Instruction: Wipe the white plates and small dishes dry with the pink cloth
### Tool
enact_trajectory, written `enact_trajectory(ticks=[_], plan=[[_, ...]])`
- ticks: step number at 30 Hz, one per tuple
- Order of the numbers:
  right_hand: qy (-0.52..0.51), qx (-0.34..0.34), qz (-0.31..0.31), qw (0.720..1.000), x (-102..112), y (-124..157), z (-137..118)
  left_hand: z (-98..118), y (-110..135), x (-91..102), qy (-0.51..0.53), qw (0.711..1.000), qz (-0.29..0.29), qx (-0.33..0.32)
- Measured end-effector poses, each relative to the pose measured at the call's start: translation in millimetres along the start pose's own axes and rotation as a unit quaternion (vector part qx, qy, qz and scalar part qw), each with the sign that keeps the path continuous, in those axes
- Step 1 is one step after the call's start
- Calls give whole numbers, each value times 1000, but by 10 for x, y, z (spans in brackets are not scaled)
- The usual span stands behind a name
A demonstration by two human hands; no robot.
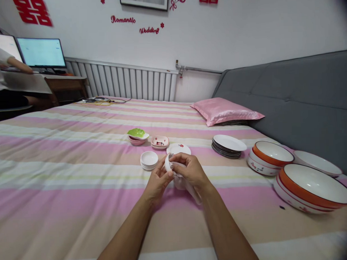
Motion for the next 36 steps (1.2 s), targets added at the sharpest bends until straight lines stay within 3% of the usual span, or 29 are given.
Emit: enact_trajectory(ticks=[9,20,30,36], plan=[[86,79,162,980,-31,-44,34,-13,-27,11,-19,999,-34,-7],[256,71,285,921,-14,-38,59,-13,-14,14,-10,998,-58,-23],[387,17,233,892,33,-3,11,-2,-8,40,1,1000,-22,-5],[360,23,124,924,76,43,-54,5,-2,30,-5,1000,0,-1]])
Point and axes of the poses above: each hand's wrist, its own y-axis away from the middle knuckle, its own x-axis out of the back of the hand, z = x × y, the point moved 2 cm from there along -y, towards the middle knuckle, and after that the axes turned 15 degrees about -x, right-handed, at the moved point
